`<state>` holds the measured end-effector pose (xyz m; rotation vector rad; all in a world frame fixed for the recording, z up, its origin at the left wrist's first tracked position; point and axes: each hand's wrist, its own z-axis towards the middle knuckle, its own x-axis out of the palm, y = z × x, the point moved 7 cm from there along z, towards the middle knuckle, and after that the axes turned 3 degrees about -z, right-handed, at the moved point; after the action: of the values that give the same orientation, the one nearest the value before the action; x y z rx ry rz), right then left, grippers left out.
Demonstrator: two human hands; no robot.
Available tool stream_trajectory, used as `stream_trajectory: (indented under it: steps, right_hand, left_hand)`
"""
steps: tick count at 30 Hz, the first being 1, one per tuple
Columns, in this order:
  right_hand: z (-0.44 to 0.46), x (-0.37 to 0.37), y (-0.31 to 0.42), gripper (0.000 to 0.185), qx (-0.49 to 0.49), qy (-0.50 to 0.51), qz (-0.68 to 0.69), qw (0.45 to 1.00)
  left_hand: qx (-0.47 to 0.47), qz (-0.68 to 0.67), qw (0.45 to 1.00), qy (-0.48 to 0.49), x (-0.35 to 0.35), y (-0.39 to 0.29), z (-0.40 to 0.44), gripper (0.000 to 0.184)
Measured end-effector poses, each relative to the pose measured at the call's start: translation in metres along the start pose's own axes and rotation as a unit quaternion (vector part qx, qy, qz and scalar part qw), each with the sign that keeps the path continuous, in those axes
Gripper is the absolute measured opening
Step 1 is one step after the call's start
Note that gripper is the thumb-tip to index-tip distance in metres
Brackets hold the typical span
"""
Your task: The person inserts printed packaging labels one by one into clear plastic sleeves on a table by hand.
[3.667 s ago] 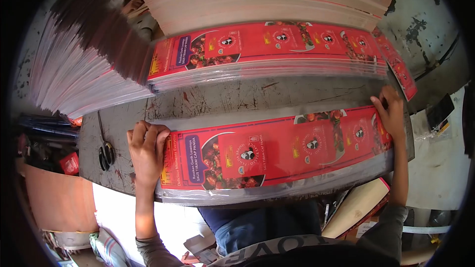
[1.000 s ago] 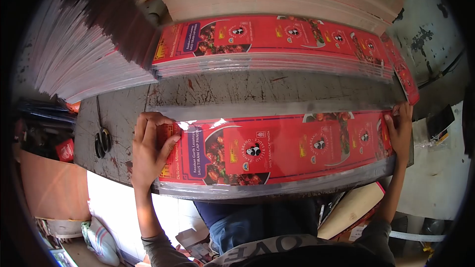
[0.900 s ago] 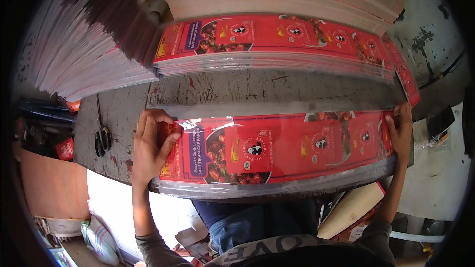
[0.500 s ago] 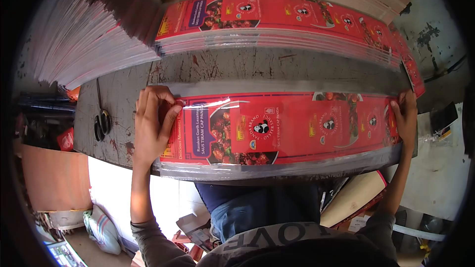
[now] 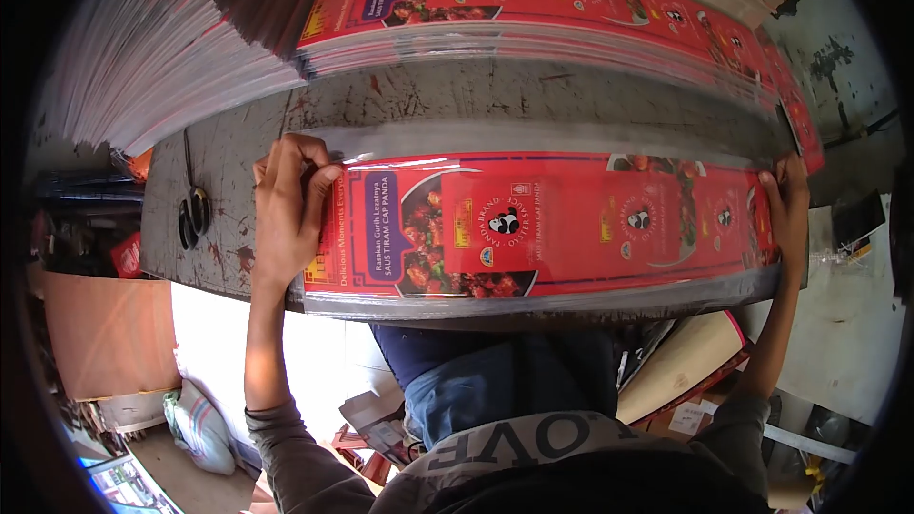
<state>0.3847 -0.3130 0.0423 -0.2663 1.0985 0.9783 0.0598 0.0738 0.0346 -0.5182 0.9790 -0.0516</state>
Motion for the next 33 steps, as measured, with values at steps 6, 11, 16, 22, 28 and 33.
stream_trajectory:
  steps: [6, 11, 16, 22, 28, 33]
  right_hand:
    - [0.003, 0.000, -0.002, 0.029, 0.013, 0.020, -0.037, 0.999]
    - [-0.002, -0.003, 0.003, 0.029, 0.013, -0.008, -0.019, 1.000]
    - [0.009, 0.002, -0.001, 0.030, -0.017, -0.003, -0.006, 1.000]
    - [0.012, 0.005, -0.006, 0.031, -0.009, 0.006, -0.008, 1.000]
    - [0.012, 0.005, -0.008, 0.030, 0.008, 0.001, -0.006, 1.000]
    - [0.005, 0.002, -0.008, 0.032, 0.007, -0.013, 0.006, 1.000]
  left_hand:
    - [-0.013, -0.011, 1.000, -0.001, 0.001, 0.002, 0.001, 0.010]
    - [-0.002, -0.006, 1.000, -0.018, -0.001, -0.003, -0.001, 0.011]
    - [0.012, -0.009, 0.999, -0.047, -0.005, 0.000, 0.002, 0.010]
    - [0.049, 0.030, 0.995, -0.078, -0.010, -0.008, -0.001, 0.008]
    - [0.063, 0.062, 0.993, -0.083, -0.013, -0.013, -0.003, 0.008]
    - [0.009, 0.230, 0.968, -0.097, -0.023, -0.006, -0.015, 0.016]
